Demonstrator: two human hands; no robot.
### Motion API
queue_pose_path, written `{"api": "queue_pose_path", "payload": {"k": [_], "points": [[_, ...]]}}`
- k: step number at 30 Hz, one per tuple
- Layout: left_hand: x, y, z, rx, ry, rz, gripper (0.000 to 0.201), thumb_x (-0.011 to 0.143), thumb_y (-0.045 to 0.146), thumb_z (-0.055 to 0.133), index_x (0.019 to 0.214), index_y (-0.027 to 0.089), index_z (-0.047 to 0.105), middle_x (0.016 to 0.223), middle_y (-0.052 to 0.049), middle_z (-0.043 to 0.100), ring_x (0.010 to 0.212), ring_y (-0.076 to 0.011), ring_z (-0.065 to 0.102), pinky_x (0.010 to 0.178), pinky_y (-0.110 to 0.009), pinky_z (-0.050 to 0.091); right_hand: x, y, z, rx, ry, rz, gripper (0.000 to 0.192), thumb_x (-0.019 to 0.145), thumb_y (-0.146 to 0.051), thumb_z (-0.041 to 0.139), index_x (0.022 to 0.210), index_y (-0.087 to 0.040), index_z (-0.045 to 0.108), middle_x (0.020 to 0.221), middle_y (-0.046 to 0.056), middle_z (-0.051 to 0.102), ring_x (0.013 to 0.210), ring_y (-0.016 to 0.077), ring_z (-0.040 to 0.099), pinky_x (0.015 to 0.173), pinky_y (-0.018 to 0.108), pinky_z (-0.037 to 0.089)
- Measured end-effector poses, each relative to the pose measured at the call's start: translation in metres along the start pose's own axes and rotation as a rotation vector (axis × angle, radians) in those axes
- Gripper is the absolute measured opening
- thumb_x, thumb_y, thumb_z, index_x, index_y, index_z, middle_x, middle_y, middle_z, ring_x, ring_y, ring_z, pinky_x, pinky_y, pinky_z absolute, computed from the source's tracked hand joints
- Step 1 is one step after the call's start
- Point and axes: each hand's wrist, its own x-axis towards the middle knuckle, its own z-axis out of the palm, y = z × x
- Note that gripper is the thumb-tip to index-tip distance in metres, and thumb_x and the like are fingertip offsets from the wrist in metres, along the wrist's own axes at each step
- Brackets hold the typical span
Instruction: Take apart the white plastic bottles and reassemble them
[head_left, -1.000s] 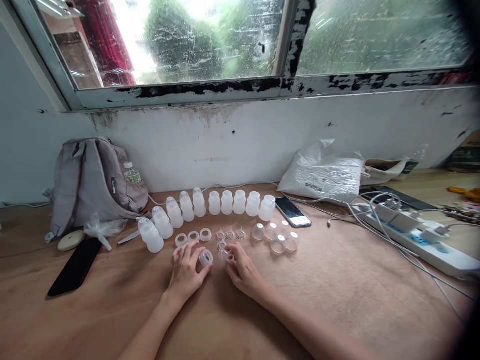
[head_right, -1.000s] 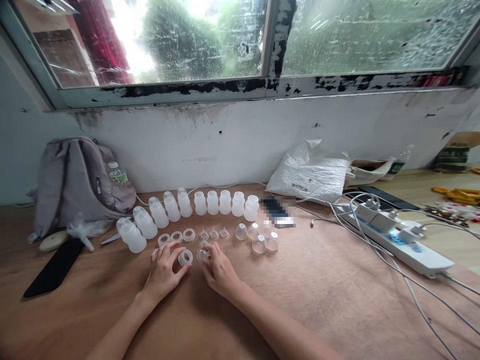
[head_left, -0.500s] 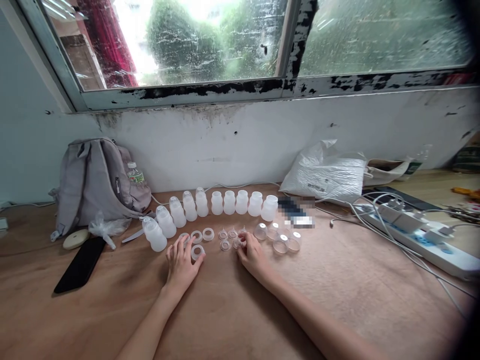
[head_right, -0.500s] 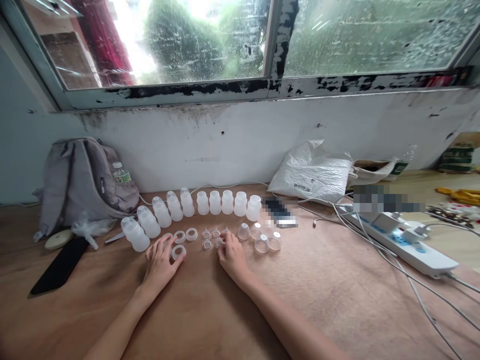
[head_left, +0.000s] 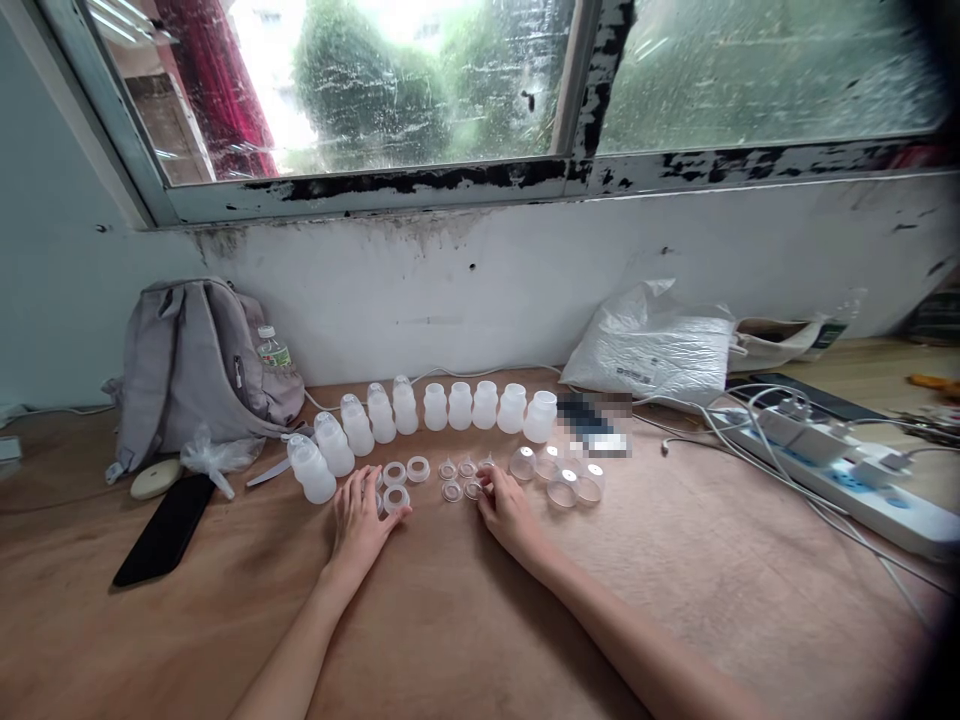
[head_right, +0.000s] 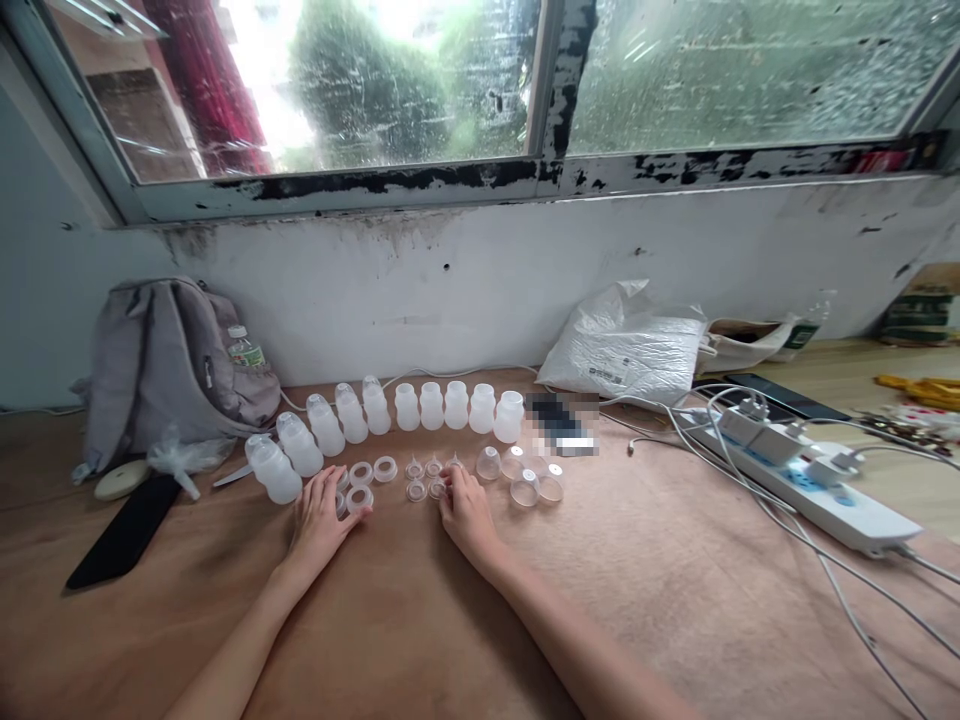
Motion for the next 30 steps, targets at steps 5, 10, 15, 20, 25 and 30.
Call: {"api": "queue_pose_path", "payload": {"k": [5, 10, 15, 20, 25, 30], "points": [[0.000, 0.004, -0.005, 0.033, -0.069, 0.065, 0.054, 0.074, 0.052, 0.050, 0.119, 0.023, 0.045, 0.122, -0.011, 0.044, 0.113, -0.0272, 0.039, 0.092, -0.044, 0.032, 0.000, 0.000, 0.000, -0.002, 0.006, -0.009, 0.016, 0.076, -0.015, 0.041, 0.091, -0.019, 0.045, 0.085, 0.006, 0.055, 0.075, 0.0183, 0.052, 0.068, 0.031, 0.043], [0.001, 0.004, -0.005, 0.027, -0.108, 0.076, 0.047, 0.076, 0.050, 0.049, 0.116, 0.024, 0.049, 0.121, -0.010, 0.045, 0.111, -0.0258, 0.041, 0.091, -0.042, 0.033, 0.000, 0.000, 0.002, 0.009, 0.062, -0.007, 0.021, 0.075, -0.016, 0.043, 0.096, -0.018, 0.046, 0.085, 0.007, 0.055, 0.075, 0.0183, 0.054, 0.067, 0.031, 0.044], [0.001, 0.002, -0.004, -0.002, -0.095, 0.060, 0.046, 0.075, 0.050, 0.049, 0.115, 0.026, 0.050, 0.120, -0.009, 0.047, 0.110, -0.0252, 0.042, 0.091, -0.041, 0.034, 0.000, -0.003, 0.001, 0.008, 0.084, -0.020, 0.021, 0.075, -0.016, 0.042, 0.096, -0.018, 0.045, 0.088, 0.007, 0.053, 0.075, 0.0186, 0.054, 0.067, 0.032, 0.045], [0.002, 0.001, -0.003, -0.009, -0.093, 0.056, 0.047, 0.075, 0.050, 0.050, 0.115, 0.026, 0.051, 0.119, -0.009, 0.047, 0.110, -0.0247, 0.042, 0.091, -0.040, 0.034, -0.001, -0.007, -0.002, -0.049, 0.140, -0.059, 0.019, 0.078, -0.017, 0.041, 0.097, -0.018, 0.044, 0.090, 0.009, 0.051, 0.085, 0.0215, 0.051, 0.075, 0.036, 0.044], [0.004, 0.002, -0.007, 0.010, -0.066, 0.056, 0.053, 0.071, 0.049, 0.055, 0.117, 0.024, 0.048, 0.120, -0.011, 0.047, 0.112, -0.0263, 0.041, 0.092, -0.042, 0.032, 0.013, -0.024, -0.007, -0.118, 0.140, -0.203, 0.025, 0.081, -0.016, 0.039, 0.105, -0.018, 0.044, 0.100, 0.010, 0.050, 0.093, 0.0225, 0.048, 0.081, 0.038, 0.041], [0.005, 0.003, -0.009, 0.006, -0.020, 0.084, 0.061, 0.067, 0.052, 0.058, 0.118, 0.020, 0.047, 0.120, -0.012, 0.048, 0.111, -0.0275, 0.042, 0.093, -0.044, 0.031, 0.071, -0.063, -0.004, -0.231, 0.101, -0.318, 0.037, 0.081, -0.015, 0.037, 0.118, -0.015, 0.041, 0.116, 0.013, 0.046, 0.108, 0.0242, 0.040, 0.089, 0.037, 0.035]]}}
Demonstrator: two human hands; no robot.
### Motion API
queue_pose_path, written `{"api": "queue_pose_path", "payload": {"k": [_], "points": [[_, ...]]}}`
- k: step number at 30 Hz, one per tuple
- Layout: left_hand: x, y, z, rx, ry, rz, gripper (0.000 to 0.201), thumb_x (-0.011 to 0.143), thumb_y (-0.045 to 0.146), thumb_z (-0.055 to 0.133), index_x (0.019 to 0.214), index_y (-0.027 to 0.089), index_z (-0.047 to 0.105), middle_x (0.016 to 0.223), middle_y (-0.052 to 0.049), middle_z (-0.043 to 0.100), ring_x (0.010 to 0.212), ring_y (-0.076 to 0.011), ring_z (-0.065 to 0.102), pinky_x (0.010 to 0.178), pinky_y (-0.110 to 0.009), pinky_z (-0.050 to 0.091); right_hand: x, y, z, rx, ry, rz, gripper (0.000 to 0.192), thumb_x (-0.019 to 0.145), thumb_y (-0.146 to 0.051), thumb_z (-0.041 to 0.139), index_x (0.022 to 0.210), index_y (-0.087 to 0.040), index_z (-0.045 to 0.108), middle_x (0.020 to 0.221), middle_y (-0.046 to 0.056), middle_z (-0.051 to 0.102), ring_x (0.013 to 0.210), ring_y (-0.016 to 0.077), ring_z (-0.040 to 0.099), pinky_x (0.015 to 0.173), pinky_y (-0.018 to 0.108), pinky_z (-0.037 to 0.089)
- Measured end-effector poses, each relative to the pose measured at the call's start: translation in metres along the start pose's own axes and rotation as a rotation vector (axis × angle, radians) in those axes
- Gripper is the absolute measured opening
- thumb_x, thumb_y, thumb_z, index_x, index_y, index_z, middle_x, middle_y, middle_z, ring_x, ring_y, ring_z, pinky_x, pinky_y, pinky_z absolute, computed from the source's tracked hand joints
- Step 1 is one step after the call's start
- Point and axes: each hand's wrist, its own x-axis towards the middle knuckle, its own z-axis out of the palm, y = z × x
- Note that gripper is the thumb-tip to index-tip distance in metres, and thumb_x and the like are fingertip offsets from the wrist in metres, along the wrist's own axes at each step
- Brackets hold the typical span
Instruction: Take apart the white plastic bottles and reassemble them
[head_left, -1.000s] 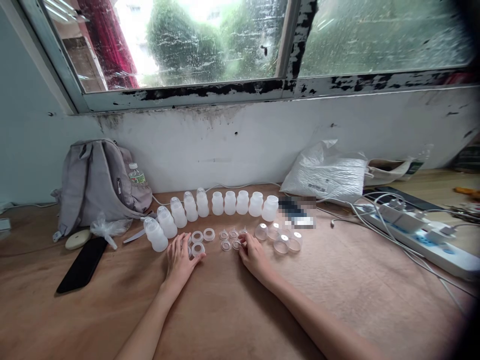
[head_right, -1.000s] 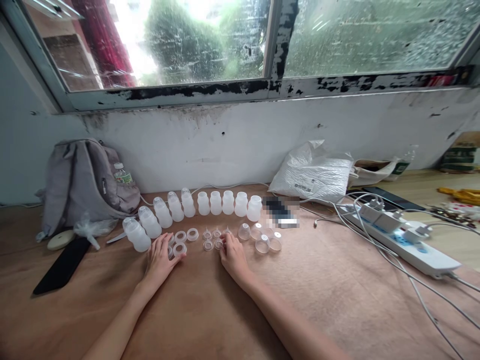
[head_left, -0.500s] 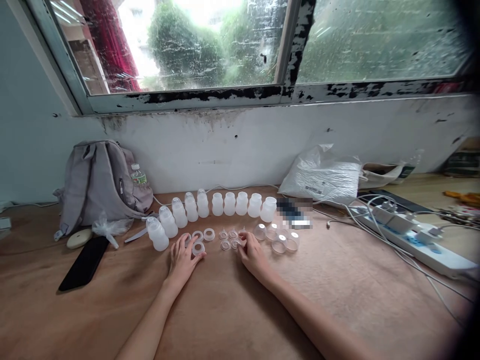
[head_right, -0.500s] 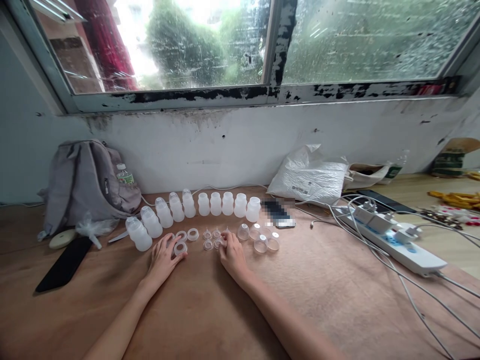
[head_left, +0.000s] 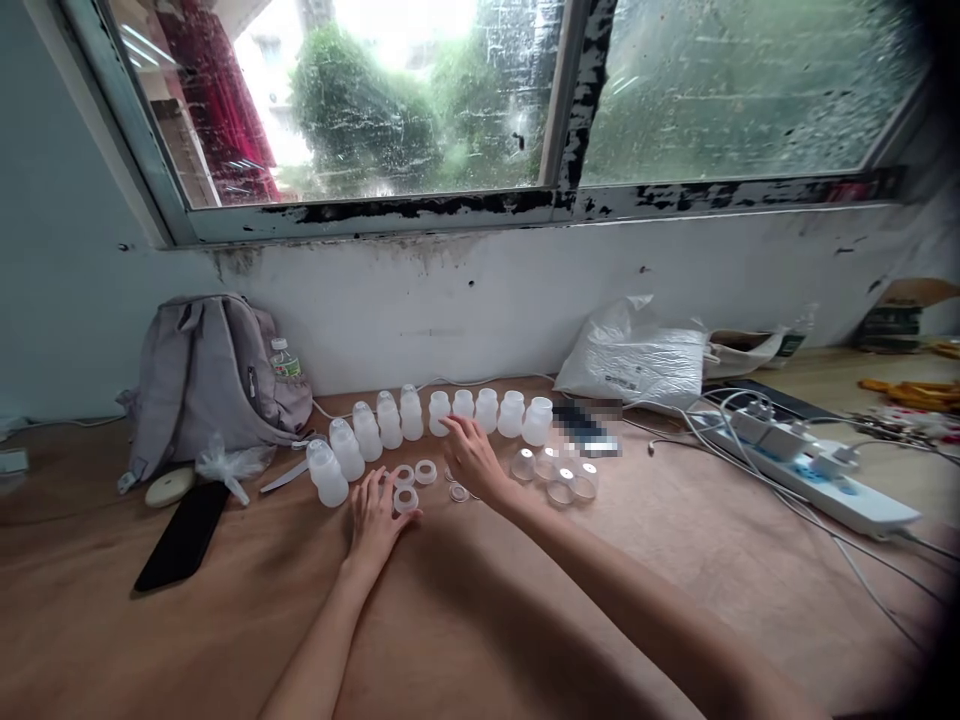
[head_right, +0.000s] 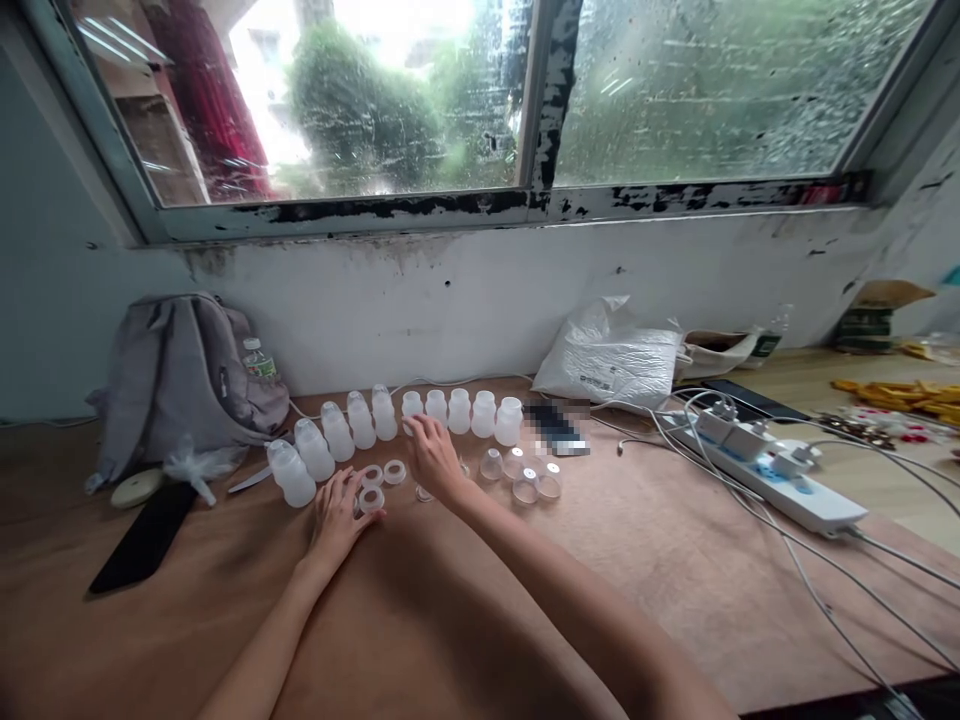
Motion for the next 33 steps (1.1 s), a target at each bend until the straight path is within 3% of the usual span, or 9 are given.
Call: {"api": "queue_pose_path", "payload": {"k": [7, 9, 12, 14, 18, 20, 23, 28, 33], "points": [[-0.002, -0.001, 0.002, -0.062, 0.083, 0.078, 0.061, 0.071, 0.056, 0.050, 0.117, 0.017, 0.047, 0.118, -0.012, 0.050, 0.111, -0.0271, 0.042, 0.094, -0.045, 0.029, 0.085, -0.004, 0.033, -0.166, -0.106, -0.070, 0.048, 0.080, -0.018, 0.044, 0.127, -0.016, 0.035, 0.138, 0.011, 0.027, 0.126, 0.0309, 0.017, 0.097, 0.045, 0.019], [-0.002, -0.001, 0.002, -0.073, 0.104, 0.077, 0.058, 0.072, 0.055, 0.049, 0.116, 0.017, 0.049, 0.117, -0.012, 0.051, 0.110, -0.0271, 0.042, 0.094, -0.045, 0.029, 0.090, 0.000, 0.039, -0.102, -0.123, -0.070, 0.043, 0.079, -0.018, 0.047, 0.121, -0.014, 0.041, 0.134, 0.014, 0.032, 0.125, 0.0323, 0.019, 0.097, 0.047, 0.019], [-0.001, 0.001, 0.000, -0.077, 0.137, 0.078, 0.054, 0.075, 0.053, 0.048, 0.114, 0.017, 0.050, 0.115, -0.013, 0.052, 0.110, -0.0277, 0.043, 0.094, -0.046, 0.029, 0.086, 0.003, 0.039, -0.006, -0.134, -0.083, 0.035, 0.079, -0.018, 0.049, 0.112, -0.011, 0.045, 0.112, 0.017, 0.052, 0.111, 0.0288, 0.039, 0.089, 0.043, 0.031], [-0.001, 0.004, -0.003, -0.075, 0.169, 0.082, 0.053, 0.076, 0.051, 0.048, 0.115, 0.016, 0.050, 0.116, -0.014, 0.051, 0.112, -0.0284, 0.042, 0.095, -0.046, 0.028, 0.078, 0.003, 0.033, 0.019, -0.147, -0.109, 0.034, 0.079, -0.019, 0.050, 0.111, -0.012, 0.044, 0.099, 0.013, 0.058, 0.097, 0.0244, 0.048, 0.082, 0.037, 0.038], [-0.001, 0.013, -0.012, -0.067, 0.253, 0.082, 0.057, 0.076, 0.051, 0.047, 0.120, 0.014, 0.044, 0.120, -0.016, 0.048, 0.117, -0.0293, 0.037, 0.098, -0.047, 0.024, 0.050, -0.002, 0.011, 0.151, -0.042, -0.141, 0.031, 0.082, -0.021, 0.047, 0.112, -0.019, 0.042, 0.102, 0.008, 0.056, 0.093, 0.0200, 0.050, 0.080, 0.033, 0.040], [-0.003, 0.019, -0.018, -0.070, 0.300, 0.080, 0.064, 0.075, 0.054, 0.048, 0.122, 0.012, 0.040, 0.123, -0.018, 0.045, 0.118, -0.0302, 0.036, 0.098, -0.048, 0.023, 0.027, -0.007, -0.003, 0.280, 0.076, -0.086, 0.026, 0.082, -0.026, 0.047, 0.107, -0.019, 0.044, 0.097, 0.007, 0.057, 0.087, 0.0189, 0.052, 0.075, 0.030, 0.041], [-0.007, 0.027, -0.025, -0.124, 0.319, 0.128, 0.068, 0.073, 0.054, 0.051, 0.123, 0.011, 0.036, 0.122, -0.019, 0.045, 0.116, -0.0296, 0.039, 0.096, -0.047, 0.028, -0.014, -0.013, -0.022, 0.354, 0.044, 0.056, 0.019, 0.082, -0.032, 0.046, 0.096, -0.018, 0.045, 0.072, 0.001, 0.055, 0.057, 0.0127, 0.050, 0.054, 0.023, 0.039], [-0.016, 0.040, -0.031, -0.309, 0.065, 0.376, 0.044, 0.078, 0.042, 0.050, 0.113, 0.016, 0.046, 0.099, -0.009, 0.061, 0.090, -0.0198, 0.057, 0.078, -0.030, 0.046, -0.073, -0.010, -0.041, 0.405, -0.095, 0.128, 0.014, 0.086, -0.031, 0.038, 0.088, -0.019, 0.044, 0.060, -0.002, 0.050, 0.047, 0.0102, 0.044, 0.047, 0.021, 0.034], [-0.021, 0.054, -0.033, -0.343, -0.071, 0.433, 0.043, 0.076, 0.042, 0.050, 0.110, 0.017, 0.051, 0.092, -0.009, 0.063, 0.081, -0.0203, 0.059, 0.071, -0.030, 0.048, -0.097, 0.008, -0.042, 0.376, -0.147, 0.169, 0.026, 0.089, -0.030, 0.029, 0.067, -0.020, 0.039, 0.057, -0.002, 0.047, 0.049, 0.0108, 0.046, 0.049, 0.022, 0.035]]}}
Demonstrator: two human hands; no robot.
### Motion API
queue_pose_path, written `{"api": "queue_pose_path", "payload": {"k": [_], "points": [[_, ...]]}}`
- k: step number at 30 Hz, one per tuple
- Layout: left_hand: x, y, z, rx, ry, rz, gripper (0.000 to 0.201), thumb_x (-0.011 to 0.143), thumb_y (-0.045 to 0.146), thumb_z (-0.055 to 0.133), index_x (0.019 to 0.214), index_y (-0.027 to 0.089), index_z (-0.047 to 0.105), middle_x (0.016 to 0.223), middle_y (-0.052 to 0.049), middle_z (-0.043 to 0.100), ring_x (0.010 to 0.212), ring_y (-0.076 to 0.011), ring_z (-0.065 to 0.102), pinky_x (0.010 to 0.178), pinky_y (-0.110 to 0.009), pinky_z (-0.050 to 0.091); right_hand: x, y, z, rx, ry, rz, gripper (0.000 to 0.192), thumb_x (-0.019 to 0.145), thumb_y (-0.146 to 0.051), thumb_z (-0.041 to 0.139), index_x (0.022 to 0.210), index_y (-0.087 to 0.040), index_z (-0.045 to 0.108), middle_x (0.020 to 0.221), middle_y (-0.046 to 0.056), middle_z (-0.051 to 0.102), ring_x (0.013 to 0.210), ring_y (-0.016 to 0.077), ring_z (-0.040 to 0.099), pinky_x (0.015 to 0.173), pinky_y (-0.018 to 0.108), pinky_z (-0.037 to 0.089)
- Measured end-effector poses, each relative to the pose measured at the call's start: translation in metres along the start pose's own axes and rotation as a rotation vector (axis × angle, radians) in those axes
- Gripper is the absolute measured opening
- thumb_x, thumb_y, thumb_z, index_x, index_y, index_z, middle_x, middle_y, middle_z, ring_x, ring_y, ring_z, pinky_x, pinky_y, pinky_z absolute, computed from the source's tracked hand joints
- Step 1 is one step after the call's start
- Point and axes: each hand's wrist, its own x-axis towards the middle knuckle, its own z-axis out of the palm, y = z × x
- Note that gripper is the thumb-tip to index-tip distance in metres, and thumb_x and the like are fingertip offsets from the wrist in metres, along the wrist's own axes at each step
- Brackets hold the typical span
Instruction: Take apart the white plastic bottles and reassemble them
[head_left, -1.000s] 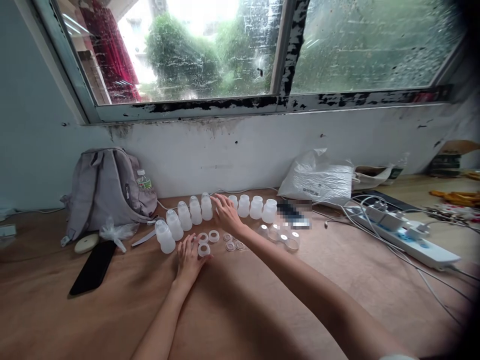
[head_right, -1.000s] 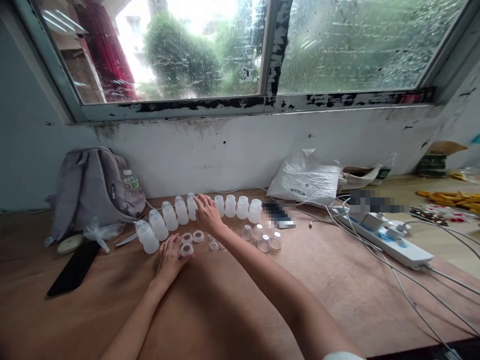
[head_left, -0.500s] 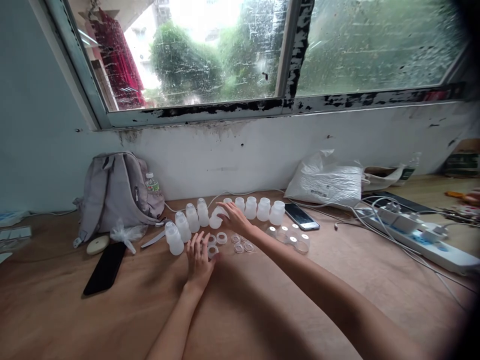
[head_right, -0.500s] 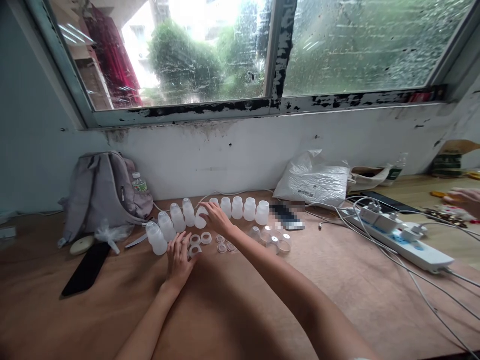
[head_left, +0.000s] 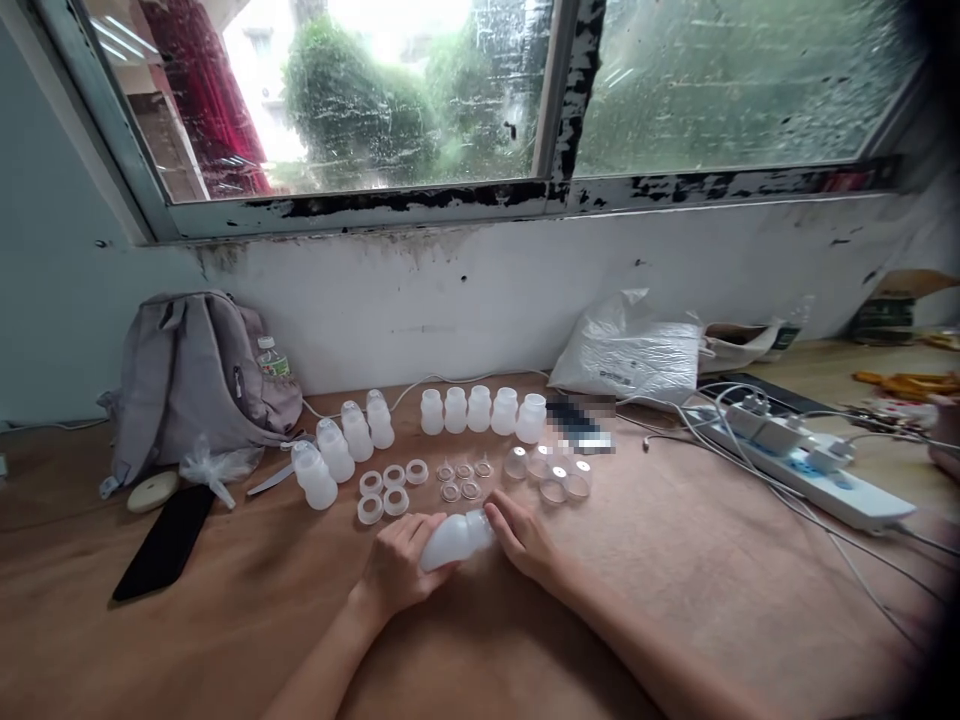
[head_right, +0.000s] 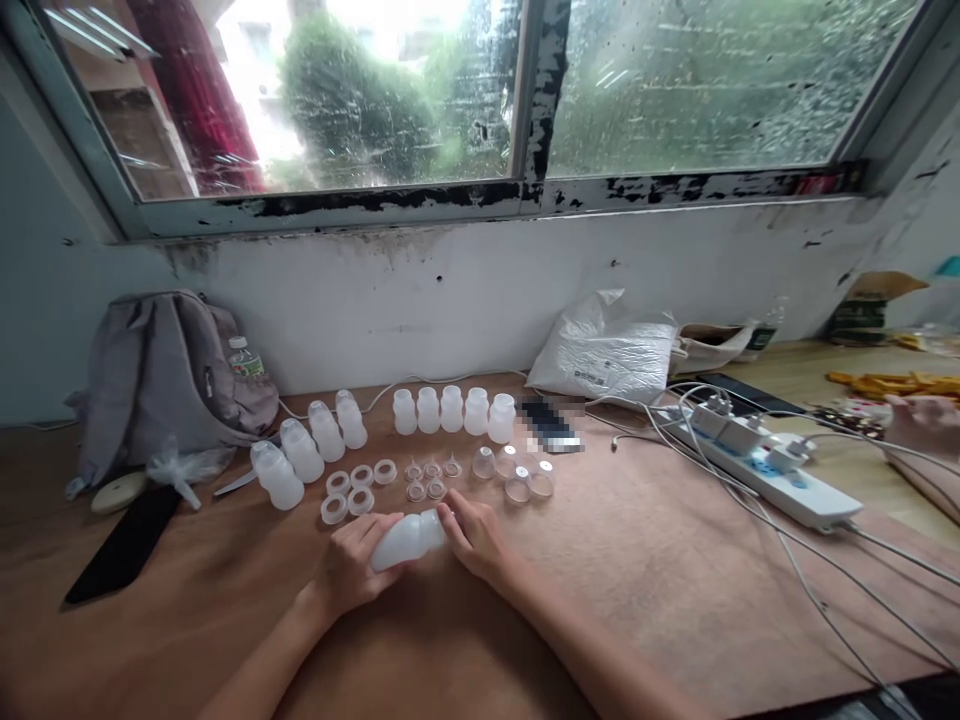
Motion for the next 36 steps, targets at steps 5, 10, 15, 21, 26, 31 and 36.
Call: {"api": "queue_pose_path", "payload": {"k": [5, 10, 15, 21, 26, 31, 36], "points": [[0.002, 0.007, 0.003, -0.057, -0.026, -0.002, 0.044, 0.074, 0.042, 0.052, 0.111, 0.017, 0.051, 0.093, -0.010, 0.063, 0.080, -0.0210, 0.060, 0.070, -0.031, 0.049, -0.004, 0.008, -0.005, -0.017, 0.022, -0.070, 0.028, 0.088, -0.027, 0.026, 0.063, -0.021, 0.037, 0.050, -0.003, 0.041, 0.043, 0.0099, 0.041, 0.046, 0.023, 0.031], [0.002, 0.017, 0.003, -0.153, -0.021, -0.004, 0.046, 0.072, 0.039, 0.055, 0.111, 0.017, 0.051, 0.093, -0.010, 0.064, 0.079, -0.0205, 0.060, 0.068, -0.031, 0.049, -0.005, 0.009, -0.015, -0.048, 0.096, -0.180, 0.031, 0.086, -0.021, 0.024, 0.058, -0.021, 0.039, 0.048, -0.001, 0.044, 0.041, 0.0107, 0.039, 0.045, 0.025, 0.030], [0.004, 0.026, 0.000, -0.314, -0.067, -0.119, 0.044, 0.067, 0.034, 0.059, 0.109, 0.020, 0.054, 0.093, -0.007, 0.063, 0.081, -0.0198, 0.059, 0.071, -0.030, 0.049, -0.005, 0.014, -0.019, -0.085, 0.104, -0.221, 0.033, 0.085, -0.020, 0.023, 0.057, -0.021, 0.041, 0.049, 0.002, 0.047, 0.043, 0.0128, 0.043, 0.046, 0.027, 0.032], [0.012, 0.031, -0.014, -0.531, -0.206, -0.305, 0.038, 0.062, 0.031, 0.061, 0.099, 0.019, 0.060, 0.084, -0.004, 0.064, 0.071, -0.0178, 0.058, 0.064, -0.028, 0.046, -0.007, 0.013, -0.018, -0.077, 0.087, -0.196, 0.037, 0.086, -0.021, 0.020, 0.056, -0.022, 0.040, 0.049, 0.002, 0.047, 0.042, 0.0133, 0.041, 0.046, 0.028, 0.033], [0.016, 0.031, -0.017, -0.820, -0.397, -0.505, 0.035, 0.065, 0.038, 0.061, 0.089, 0.013, 0.064, 0.069, -0.001, 0.061, 0.060, -0.0128, 0.052, 0.053, -0.022, 0.039, -0.007, 0.015, -0.020, -0.057, 0.130, -0.243, 0.037, 0.085, -0.022, 0.020, 0.054, -0.022, 0.040, 0.048, 0.002, 0.046, 0.042, 0.0129, 0.040, 0.046, 0.028, 0.032], [0.013, 0.028, -0.009, -1.022, -0.411, -0.560, 0.038, 0.064, 0.043, 0.061, 0.081, 0.010, 0.063, 0.065, -0.001, 0.056, 0.058, -0.0111, 0.048, 0.051, -0.020, 0.035, -0.006, 0.017, -0.019, -0.055, 0.179, -0.278, 0.037, 0.085, -0.021, 0.021, 0.054, -0.021, 0.041, 0.048, 0.003, 0.047, 0.042, 0.0123, 0.040, 0.046, 0.028, 0.030], [0.011, 0.025, -0.009, -0.822, -0.379, -0.478, 0.035, 0.068, 0.040, 0.058, 0.091, 0.013, 0.062, 0.073, -0.002, 0.061, 0.061, -0.0128, 0.053, 0.054, -0.021, 0.040, -0.005, 0.020, -0.024, -0.029, 0.209, -0.208, 0.037, 0.087, -0.022, 0.021, 0.057, -0.020, 0.042, 0.048, 0.001, 0.045, 0.042, 0.0118, 0.040, 0.047, 0.027, 0.030]]}}
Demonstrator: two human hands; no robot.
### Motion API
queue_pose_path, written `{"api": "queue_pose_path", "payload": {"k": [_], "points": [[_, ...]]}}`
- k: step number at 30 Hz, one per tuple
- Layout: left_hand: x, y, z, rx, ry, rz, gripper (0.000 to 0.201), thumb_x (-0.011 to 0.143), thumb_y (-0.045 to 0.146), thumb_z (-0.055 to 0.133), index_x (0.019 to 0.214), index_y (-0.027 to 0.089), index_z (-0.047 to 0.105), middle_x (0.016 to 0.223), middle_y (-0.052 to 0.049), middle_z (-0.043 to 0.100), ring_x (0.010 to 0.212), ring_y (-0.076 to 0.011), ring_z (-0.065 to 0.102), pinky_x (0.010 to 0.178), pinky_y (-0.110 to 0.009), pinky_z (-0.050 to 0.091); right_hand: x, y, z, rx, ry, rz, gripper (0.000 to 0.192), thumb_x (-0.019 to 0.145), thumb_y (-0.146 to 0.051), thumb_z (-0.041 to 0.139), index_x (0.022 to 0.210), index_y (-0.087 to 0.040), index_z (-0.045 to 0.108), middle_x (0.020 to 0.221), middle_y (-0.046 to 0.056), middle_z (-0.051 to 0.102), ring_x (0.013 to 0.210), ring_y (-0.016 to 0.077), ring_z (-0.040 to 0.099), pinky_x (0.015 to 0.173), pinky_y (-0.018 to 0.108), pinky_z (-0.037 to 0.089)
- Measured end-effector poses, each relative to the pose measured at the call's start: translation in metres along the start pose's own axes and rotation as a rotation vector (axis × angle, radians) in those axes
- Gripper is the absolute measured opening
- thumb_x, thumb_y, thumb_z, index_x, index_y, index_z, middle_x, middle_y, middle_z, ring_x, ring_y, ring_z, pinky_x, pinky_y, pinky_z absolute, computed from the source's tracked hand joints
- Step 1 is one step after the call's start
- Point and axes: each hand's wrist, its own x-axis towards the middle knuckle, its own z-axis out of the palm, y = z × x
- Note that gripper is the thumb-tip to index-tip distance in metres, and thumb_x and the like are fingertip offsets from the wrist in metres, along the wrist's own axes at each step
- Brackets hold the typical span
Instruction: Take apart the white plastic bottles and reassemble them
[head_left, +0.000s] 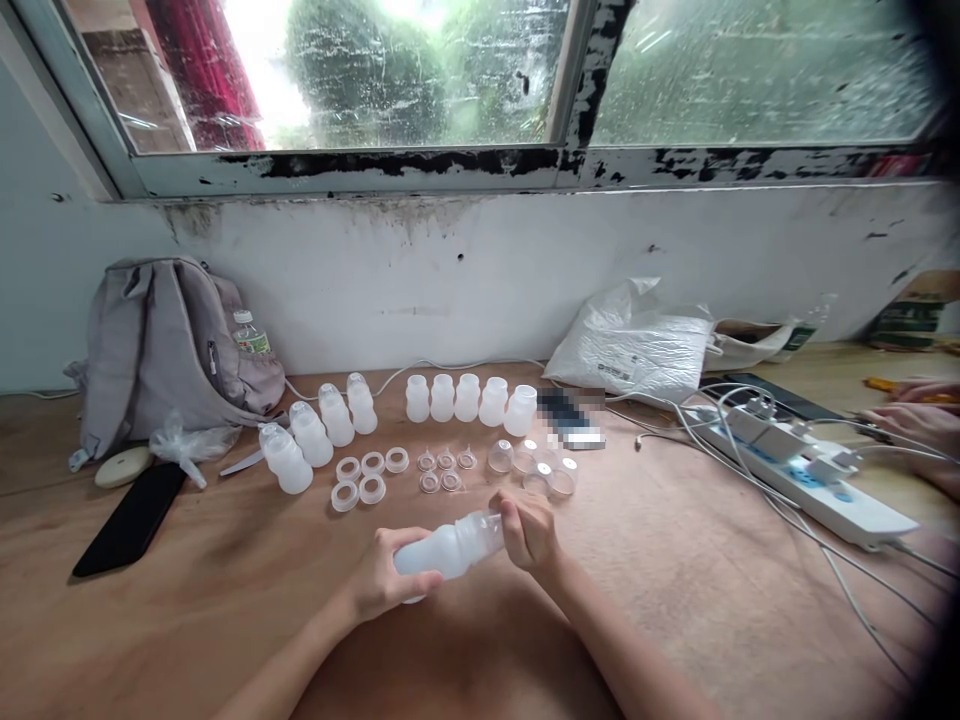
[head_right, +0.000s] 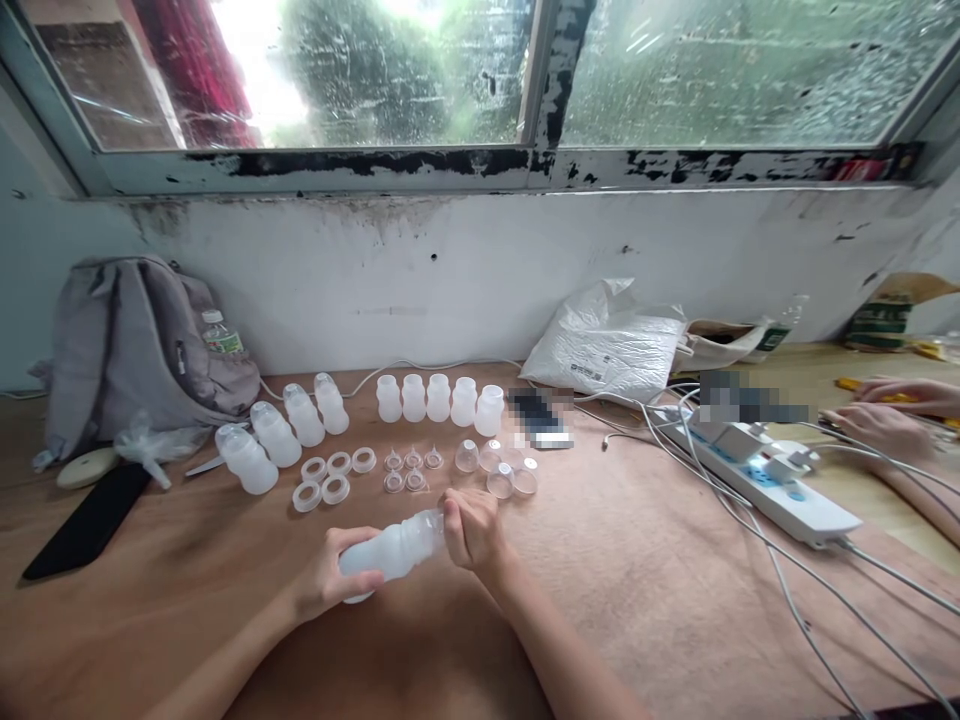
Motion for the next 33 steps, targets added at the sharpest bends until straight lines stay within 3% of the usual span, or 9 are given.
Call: {"api": "queue_pose_path", "payload": {"k": [4, 6, 9, 12, 16, 26, 30, 33], "points": [[0.002, -0.014, -0.009, 0.361, 0.267, 0.144, 0.038, 0.068, 0.033, 0.059, 0.104, 0.021, 0.056, 0.092, -0.003, 0.063, 0.079, -0.0171, 0.058, 0.068, -0.025, 0.046, 0.007, 0.007, -0.009, -0.070, 0.193, 0.248, 0.038, 0.088, -0.025, 0.022, 0.060, -0.020, 0.045, 0.046, -0.002, 0.040, 0.042, 0.0121, 0.039, 0.046, 0.026, 0.030], [0.005, -0.024, -0.014, 0.530, 0.404, 0.225, 0.040, 0.069, 0.031, 0.058, 0.108, 0.022, 0.054, 0.098, -0.004, 0.062, 0.087, -0.0189, 0.057, 0.075, -0.028, 0.046, 0.012, 0.012, -0.012, -0.128, 0.219, 0.324, 0.033, 0.088, -0.028, 0.027, 0.067, -0.019, 0.050, 0.050, -0.001, 0.044, 0.045, 0.0125, 0.043, 0.048, 0.025, 0.033], [0.009, -0.035, -0.019, 0.700, 0.499, 0.308, 0.042, 0.071, 0.032, 0.057, 0.112, 0.022, 0.051, 0.100, -0.006, 0.060, 0.091, -0.0206, 0.056, 0.079, -0.031, 0.046, 0.015, 0.021, -0.011, -0.185, 0.216, 0.386, 0.022, 0.083, -0.035, 0.041, 0.087, -0.018, 0.054, 0.064, 0.001, 0.054, 0.054, 0.0137, 0.048, 0.053, 0.025, 0.037], [0.010, -0.039, -0.020, 0.773, 0.476, 0.348, 0.042, 0.073, 0.032, 0.056, 0.113, 0.022, 0.050, 0.100, -0.006, 0.060, 0.091, -0.0210, 0.056, 0.080, -0.033, 0.045, 0.016, 0.029, -0.007, -0.262, 0.212, 0.380, 0.029, 0.077, -0.038, 0.050, 0.098, -0.017, 0.052, 0.078, 0.005, 0.058, 0.068, 0.0169, 0.052, 0.063, 0.028, 0.040], [0.008, -0.037, -0.019, 0.790, 0.428, 0.375, 0.043, 0.073, 0.030, 0.057, 0.114, 0.022, 0.049, 0.100, -0.006, 0.059, 0.091, -0.0218, 0.055, 0.080, -0.034, 0.045, 0.014, 0.032, -0.005, -0.409, 0.105, 0.353, 0.022, 0.076, -0.034, 0.050, 0.091, -0.019, 0.054, 0.084, 0.005, 0.061, 0.084, 0.0207, 0.051, 0.077, 0.033, 0.034], [0.006, -0.035, -0.017, 0.820, 0.413, 0.414, 0.041, 0.073, 0.028, 0.056, 0.114, 0.021, 0.049, 0.101, -0.008, 0.059, 0.092, -0.0227, 0.055, 0.082, -0.036, 0.044, 0.010, 0.033, -0.002, -0.632, -0.045, 0.425, 0.014, 0.073, -0.030, 0.050, 0.081, -0.022, 0.059, 0.083, 0.003, 0.061, 0.087, 0.0236, 0.047, 0.073, 0.036, 0.026], [0.006, -0.037, -0.016, 0.839, 0.420, 0.418, 0.042, 0.074, 0.029, 0.056, 0.114, 0.021, 0.049, 0.101, -0.008, 0.058, 0.091, -0.0228, 0.055, 0.082, -0.036, 0.044, 0.012, 0.030, -0.003, -0.623, 0.022, 0.424, 0.020, 0.072, -0.032, 0.052, 0.087, -0.021, 0.059, 0.093, 0.007, 0.058, 0.092, 0.0269, 0.046, 0.074, 0.038, 0.028], [0.006, -0.037, -0.015, 0.833, 0.439, 0.415, 0.043, 0.073, 0.030, 0.056, 0.115, 0.020, 0.047, 0.101, -0.008, 0.058, 0.091, -0.0227, 0.054, 0.082, -0.036, 0.044, 0.014, 0.017, -0.003, -0.393, 0.108, 0.386, 0.023, 0.078, -0.035, 0.046, 0.092, -0.020, 0.057, 0.093, 0.008, 0.058, 0.087, 0.0234, 0.049, 0.073, 0.034, 0.033]]}}
